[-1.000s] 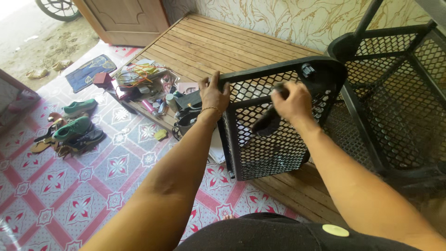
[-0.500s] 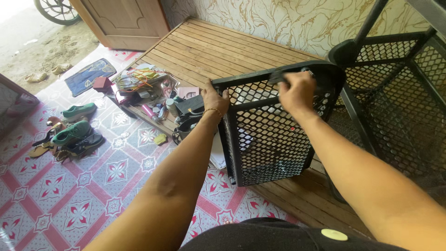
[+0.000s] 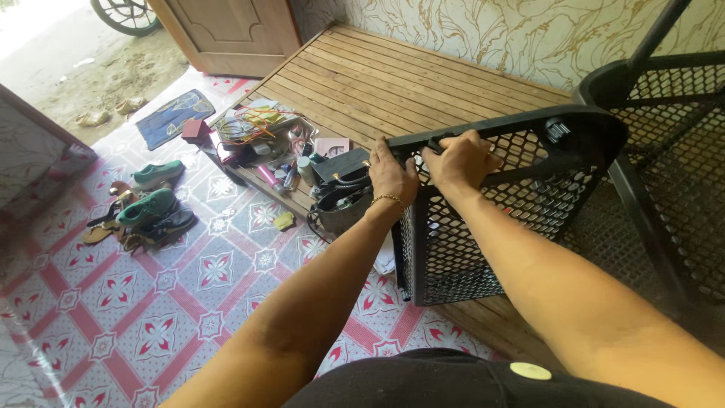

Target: The person assembles a black plastic basket by hand on a wooden bench. They connect the side panels to the base and top frame, then secure the corners with black plastic clips.

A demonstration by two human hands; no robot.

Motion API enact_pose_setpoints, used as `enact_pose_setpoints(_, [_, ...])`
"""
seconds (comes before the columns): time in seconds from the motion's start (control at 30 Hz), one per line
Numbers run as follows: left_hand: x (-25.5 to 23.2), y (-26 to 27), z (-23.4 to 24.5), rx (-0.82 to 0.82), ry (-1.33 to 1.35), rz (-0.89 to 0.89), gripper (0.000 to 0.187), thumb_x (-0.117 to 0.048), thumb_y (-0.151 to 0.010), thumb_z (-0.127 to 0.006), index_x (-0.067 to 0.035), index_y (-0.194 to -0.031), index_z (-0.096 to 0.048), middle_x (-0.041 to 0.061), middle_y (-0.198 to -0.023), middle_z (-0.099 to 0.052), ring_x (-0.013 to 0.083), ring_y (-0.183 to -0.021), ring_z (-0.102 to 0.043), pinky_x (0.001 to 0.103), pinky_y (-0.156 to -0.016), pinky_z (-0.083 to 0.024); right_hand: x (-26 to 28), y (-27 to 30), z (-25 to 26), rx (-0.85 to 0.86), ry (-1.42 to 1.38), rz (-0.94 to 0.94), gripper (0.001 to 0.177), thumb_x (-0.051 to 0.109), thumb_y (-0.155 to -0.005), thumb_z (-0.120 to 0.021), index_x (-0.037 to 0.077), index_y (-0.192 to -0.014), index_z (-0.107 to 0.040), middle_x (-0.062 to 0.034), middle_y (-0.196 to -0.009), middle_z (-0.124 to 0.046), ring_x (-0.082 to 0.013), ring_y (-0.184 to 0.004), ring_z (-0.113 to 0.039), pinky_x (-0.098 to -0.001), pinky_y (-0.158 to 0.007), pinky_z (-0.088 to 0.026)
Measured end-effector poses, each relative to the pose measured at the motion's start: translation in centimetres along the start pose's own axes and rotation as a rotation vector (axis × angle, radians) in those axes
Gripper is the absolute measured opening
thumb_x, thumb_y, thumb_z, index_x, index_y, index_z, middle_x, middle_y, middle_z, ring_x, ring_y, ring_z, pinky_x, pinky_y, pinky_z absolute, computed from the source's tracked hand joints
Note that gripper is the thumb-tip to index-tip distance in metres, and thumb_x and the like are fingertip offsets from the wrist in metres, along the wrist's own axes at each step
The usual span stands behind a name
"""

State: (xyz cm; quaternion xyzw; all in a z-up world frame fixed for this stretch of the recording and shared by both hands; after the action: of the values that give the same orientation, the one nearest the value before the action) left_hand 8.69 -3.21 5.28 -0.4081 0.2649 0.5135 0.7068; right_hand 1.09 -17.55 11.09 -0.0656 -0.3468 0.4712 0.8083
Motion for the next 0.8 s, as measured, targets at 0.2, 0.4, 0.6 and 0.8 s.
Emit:
enact_pose_setpoints(0.2, [0.4, -0.2, 1.0, 0.027, 0.013, 0.038, 0.089, -0.023, -0.087, -0.072, 0.004, -0.154, -0.020, 0.038, -0.151, -0.031, 0.0527, -0.139, -0.033, 0.051, -0.115, -0.030, 3.3, 2.1, 0.4, 0.115, 0.032, 0.383, 0.026, 0.038, -0.096, -0.071, 0.013, -0.095, -0.080, -0.0086, -0.115, -0.061, -0.0335, -0.112, -0.051, -0.0542, -0.098, -0.038])
enact_pose_setpoints(0.4, [-1.0, -0.1, 1.7, 0.072, -0.014, 0.018, 0.086, -0.026, -0.088, -0.071, 0.006, -0.152, -0.023, 0.035, -0.147, -0.038, 0.0504, -0.135, -0.041, 0.051, -0.116, -0.032, 3.7, 1.7, -0.3, 0.481, 0.340, 0.232, 0.037, 0.043, -0.098, -0.052, 0.028, -0.127, -0.068, -0.0149, -0.129, -0.044, -0.0374, -0.118, -0.043, -0.0588, -0.103, -0.031])
enact_pose_setpoints(0.6, [-1.7, -0.6, 2.9, 0.162, -0.093, 0.110, 0.088, -0.032, -0.088, -0.070, 0.003, -0.152, -0.020, 0.032, -0.144, -0.039, 0.0473, -0.130, -0.045, 0.049, -0.104, -0.045, 5.3, 0.6, -2.1, 0.592, 0.569, 0.299, 0.036, 0.029, -0.105, -0.045, 0.006, -0.122, -0.068, -0.0227, -0.141, -0.044, -0.0379, -0.125, -0.050, -0.0482, -0.108, -0.043])
enact_pose_setpoints(0.8, [-2.0, -0.4, 3.1, 0.131, -0.103, 0.111, 0.085, -0.032, -0.090, -0.070, 0.001, -0.151, -0.021, 0.031, -0.141, -0.040, 0.0471, -0.130, -0.046, 0.051, -0.102, -0.046, 5.3, -0.2, -4.9, 0.420, 0.472, 0.498, 0.042, 0.029, -0.101, -0.051, -0.008, -0.119, -0.062, -0.0298, -0.121, -0.055, -0.0435, -0.112, -0.057, -0.0507, -0.095, -0.050])
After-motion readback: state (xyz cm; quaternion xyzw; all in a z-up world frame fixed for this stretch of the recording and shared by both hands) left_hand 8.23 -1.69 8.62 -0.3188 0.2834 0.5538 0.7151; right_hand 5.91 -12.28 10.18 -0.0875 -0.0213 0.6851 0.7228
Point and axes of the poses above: each hand's wrist, its own y-axis away from the middle knuckle, its own z-axis out of the back of the hand, x = y × z, the point moved 8 cm from there along -y, towards the middle knuckle
